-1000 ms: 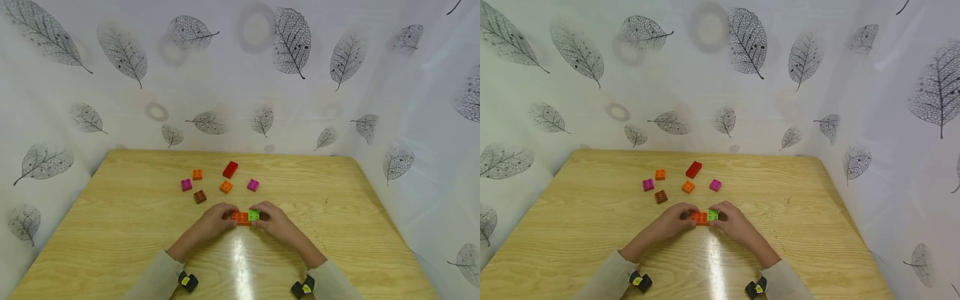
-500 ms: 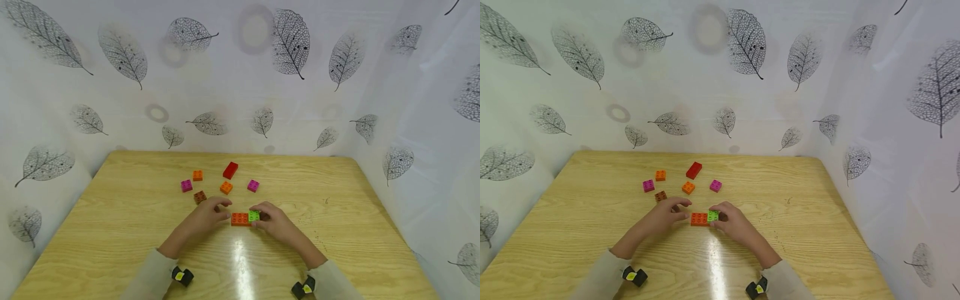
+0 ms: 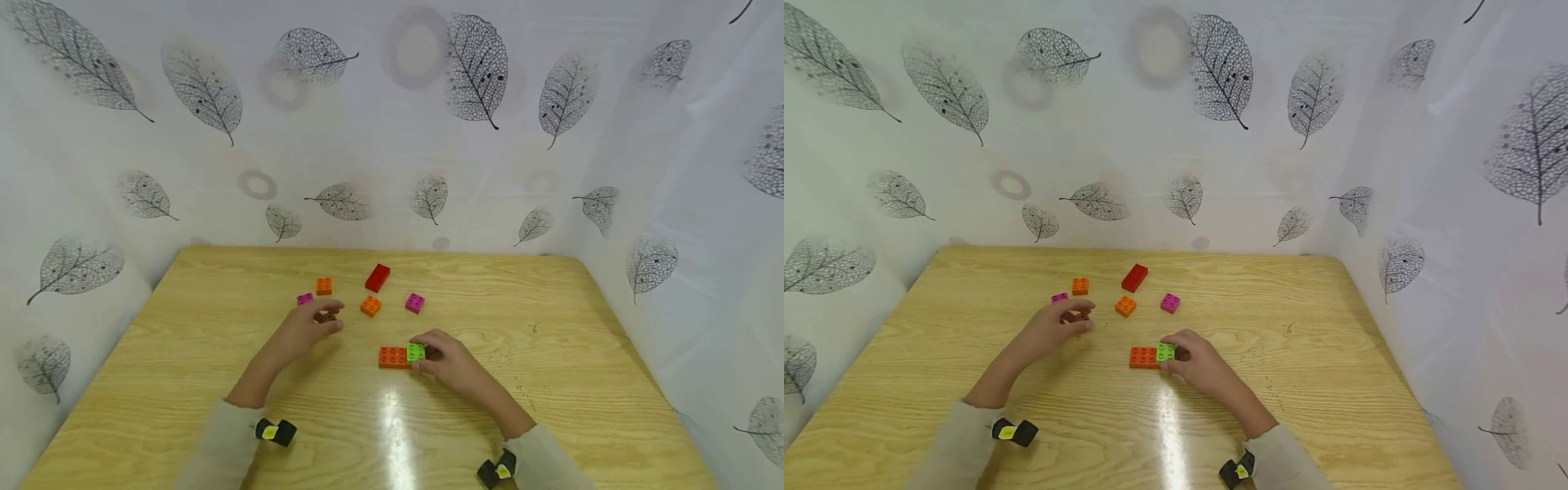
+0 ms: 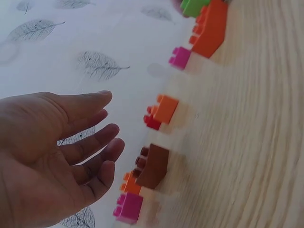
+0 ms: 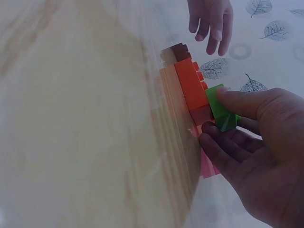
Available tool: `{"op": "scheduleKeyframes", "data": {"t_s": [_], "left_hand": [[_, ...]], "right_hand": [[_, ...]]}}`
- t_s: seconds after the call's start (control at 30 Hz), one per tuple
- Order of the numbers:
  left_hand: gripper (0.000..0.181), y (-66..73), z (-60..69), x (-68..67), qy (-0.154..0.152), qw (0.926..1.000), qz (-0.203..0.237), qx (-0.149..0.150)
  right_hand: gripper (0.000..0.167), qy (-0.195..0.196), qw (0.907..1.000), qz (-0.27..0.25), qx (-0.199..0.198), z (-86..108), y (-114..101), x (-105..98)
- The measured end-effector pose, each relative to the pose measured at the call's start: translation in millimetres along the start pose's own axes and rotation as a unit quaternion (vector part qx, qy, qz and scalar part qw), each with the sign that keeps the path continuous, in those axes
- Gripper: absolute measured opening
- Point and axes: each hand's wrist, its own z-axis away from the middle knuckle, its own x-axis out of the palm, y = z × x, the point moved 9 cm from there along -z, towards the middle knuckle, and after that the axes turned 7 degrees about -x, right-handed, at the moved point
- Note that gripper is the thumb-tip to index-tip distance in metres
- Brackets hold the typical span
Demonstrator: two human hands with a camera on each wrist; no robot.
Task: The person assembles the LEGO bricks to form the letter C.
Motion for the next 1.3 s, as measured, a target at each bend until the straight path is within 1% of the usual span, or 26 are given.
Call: {"op": "scheduleKeyframes", "data": {"t_s": [0.17,0.27,0.33,0.43,0.53,0.77,0.93,1.1,1.2,1.3], "left_hand": [[0.048,-11.9,-1.5,-13.8,0.01,0.9999,-0.001,-0.012],[0.048,-19.1,-4.4,-17.4,0.014,0.9997,-0.01,-0.015],[0.047,-24.8,-5.9,-18.2,0.015,0.9995,-0.017,-0.024],[0.047,-32.8,-7.9,-16.7,0.015,0.9988,-0.026,-0.038],[0.045,-37.8,-9.7,-13.4,0.015,0.9982,-0.037,-0.045],[0.037,-43.8,-12.7,-6.0,0.018,0.9984,-0.036,-0.04],[0.038,-51.2,-15.4,-4.5,0.022,0.9981,-0.036,-0.044],[0.04,-53.0,-14.9,-3.8,0.026,0.9977,-0.035,-0.053],[0.038,-49.5,-14.2,-2.8,0.026,0.9978,-0.037,-0.049],[0.036,-43.7,-13.7,-0.3,0.022,0.9986,-0.024,-0.041]], "right_hand": [[0.043,-0.002,1.0,-0.006,0.001,-0.7,0,0],[0.043,-0.003,1.0,-0.008,0.001,-1.2,0,0],[0.042,-0.004,0.9999,-0.01,0.001,-1.1,0,0],[0.042,-0.004,0.9999,-0.009,-0.002,-0.7,0,1],[0.042,-0.004,1.0,-0.007,-0.003,-0.1,1,1],[0.041,-0.002,1.0,-0.004,0.001,-0.4,2,1],[0.041,-0.003,1.0,0.002,-0.001,-1.2,1,2],[0.042,-0.004,1.0,0.005,0.0,-1.4,2,2],[0.042,-0.003,1.0,0.004,0.001,-1.2,1,1],[0.042,-0.002,1.0,0.001,0.003,-0.9,1,1]]}}
